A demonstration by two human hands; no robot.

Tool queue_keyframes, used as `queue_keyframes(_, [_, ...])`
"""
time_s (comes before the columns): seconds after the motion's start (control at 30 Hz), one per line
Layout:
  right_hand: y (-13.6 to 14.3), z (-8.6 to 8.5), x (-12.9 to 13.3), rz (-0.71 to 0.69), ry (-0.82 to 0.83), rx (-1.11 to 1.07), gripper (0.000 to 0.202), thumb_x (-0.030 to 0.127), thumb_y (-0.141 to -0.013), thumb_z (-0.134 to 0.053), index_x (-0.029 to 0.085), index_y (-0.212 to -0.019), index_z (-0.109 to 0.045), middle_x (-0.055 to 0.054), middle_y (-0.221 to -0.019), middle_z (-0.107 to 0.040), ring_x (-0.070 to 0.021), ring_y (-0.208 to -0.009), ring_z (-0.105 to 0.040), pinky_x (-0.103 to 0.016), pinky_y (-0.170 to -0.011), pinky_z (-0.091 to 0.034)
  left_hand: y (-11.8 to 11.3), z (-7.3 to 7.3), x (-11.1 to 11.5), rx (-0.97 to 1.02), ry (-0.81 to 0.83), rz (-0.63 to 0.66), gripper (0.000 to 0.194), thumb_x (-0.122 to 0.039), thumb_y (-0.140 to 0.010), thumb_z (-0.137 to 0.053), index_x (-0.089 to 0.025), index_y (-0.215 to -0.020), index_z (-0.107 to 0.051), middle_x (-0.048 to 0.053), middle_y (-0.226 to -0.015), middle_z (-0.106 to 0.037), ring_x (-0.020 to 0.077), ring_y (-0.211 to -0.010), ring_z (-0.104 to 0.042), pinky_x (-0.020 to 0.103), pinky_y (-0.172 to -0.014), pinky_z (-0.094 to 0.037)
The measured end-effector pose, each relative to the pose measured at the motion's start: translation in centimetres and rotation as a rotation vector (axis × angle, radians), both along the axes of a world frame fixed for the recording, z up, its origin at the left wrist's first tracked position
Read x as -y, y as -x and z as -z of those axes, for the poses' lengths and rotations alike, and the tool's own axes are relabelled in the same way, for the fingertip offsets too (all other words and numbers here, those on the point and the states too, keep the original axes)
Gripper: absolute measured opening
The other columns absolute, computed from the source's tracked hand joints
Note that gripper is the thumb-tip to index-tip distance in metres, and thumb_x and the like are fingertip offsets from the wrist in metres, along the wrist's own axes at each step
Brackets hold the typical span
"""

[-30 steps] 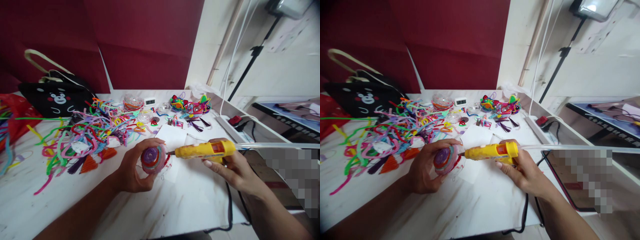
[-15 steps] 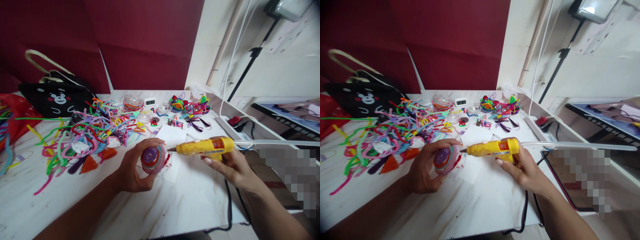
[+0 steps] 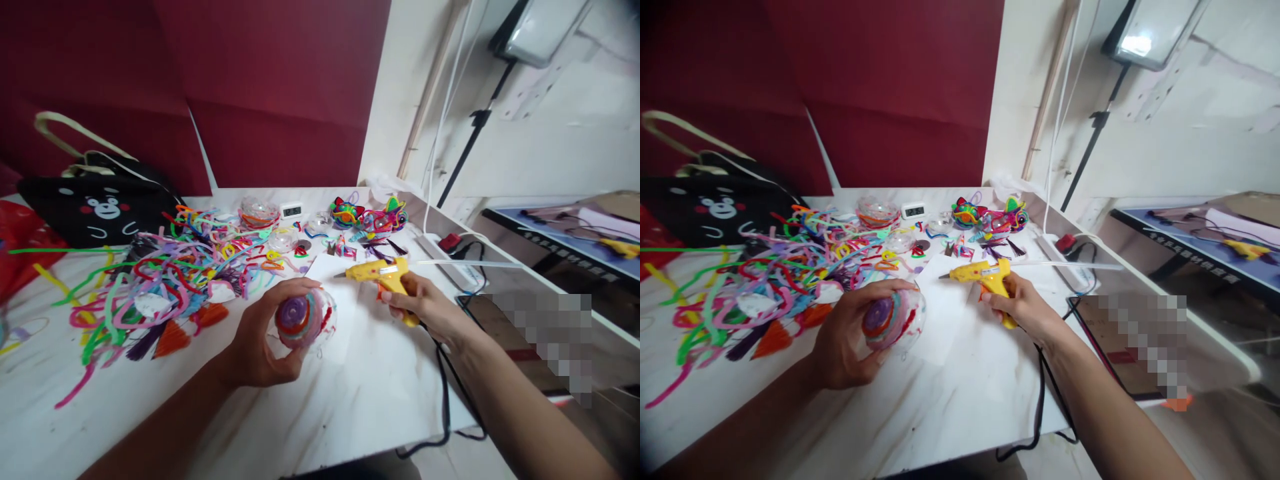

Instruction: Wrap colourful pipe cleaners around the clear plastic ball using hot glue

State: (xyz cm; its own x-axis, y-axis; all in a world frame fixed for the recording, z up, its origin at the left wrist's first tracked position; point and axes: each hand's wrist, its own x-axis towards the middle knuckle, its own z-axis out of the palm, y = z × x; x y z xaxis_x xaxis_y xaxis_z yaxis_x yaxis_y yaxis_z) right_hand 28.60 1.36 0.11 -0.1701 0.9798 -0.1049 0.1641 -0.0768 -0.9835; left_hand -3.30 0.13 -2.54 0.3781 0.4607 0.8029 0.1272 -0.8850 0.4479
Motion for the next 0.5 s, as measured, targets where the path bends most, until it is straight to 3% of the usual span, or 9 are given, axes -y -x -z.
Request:
queue_keyframes(0.13, [0.9, 0.6, -0.3, -0.087, 0.087, 0.06, 0.055, 0.057, -0.065, -0.098, 0.019, -0.088, -0.066, 0.006, -0.056, -0.059, -0.0109, -0.049, -0.047, -0.024, -0.048, -0.033, -0.2, 0.1, 0.0, 0.011, -0.016, 0.015, 0.091, -0.007, -0.067, -0.078, -0.027, -0.153, -0.057, 0.016, -0.146, -0.074, 0.0391, -0.131, -0.075, 0.052, -0.113, -0.065])
queue_keyframes(0.23, [1.2, 1.6, -0.6, -0.113, 0.066, 0.131, 0.055, 0.062, -0.066, -0.095, 0.019, -0.086, -0.068, 0.001, -0.063, -0.066, -0.014, -0.053, -0.056, -0.026, -0.05, -0.04, -0.4, 0.4, -0.1, 0.016, -0.027, 0.028, 0.09, -0.01, -0.067, -0.077, -0.028, -0.153, -0.057, 0.015, -0.145, -0.074, 0.0389, -0.13, -0.076, 0.053, -0.113, -0.064])
queue_keyframes(0.37, [1.0, 2.4, -1.0, 0.001, -0.119, 0.502, 0.039, 0.056, -0.083, -0.083, 0.021, -0.082, -0.068, -0.002, -0.067, -0.069, -0.0186, -0.059, -0.061, -0.031, -0.057, -0.044, -0.6, 0.7, -0.2, 0.016, -0.047, 0.043, 0.087, -0.009, -0.071, -0.074, -0.028, -0.154, -0.057, 0.014, -0.146, -0.073, 0.0364, -0.131, -0.075, 0.05, -0.116, -0.062])
queue_keyframes(0.5, [1.2, 1.6, -0.4, 0.127, -0.304, 0.747, 0.022, 0.039, -0.09, -0.079, 0.02, -0.082, -0.073, -0.01, -0.085, -0.076, -0.0228, -0.073, -0.066, -0.035, -0.069, -0.044, -0.8, 0.8, -0.4, 0.006, -0.068, 0.066, 0.085, -0.01, -0.073, -0.073, -0.027, -0.154, -0.055, 0.014, -0.147, -0.072, 0.0367, -0.132, -0.074, 0.05, -0.115, -0.062])
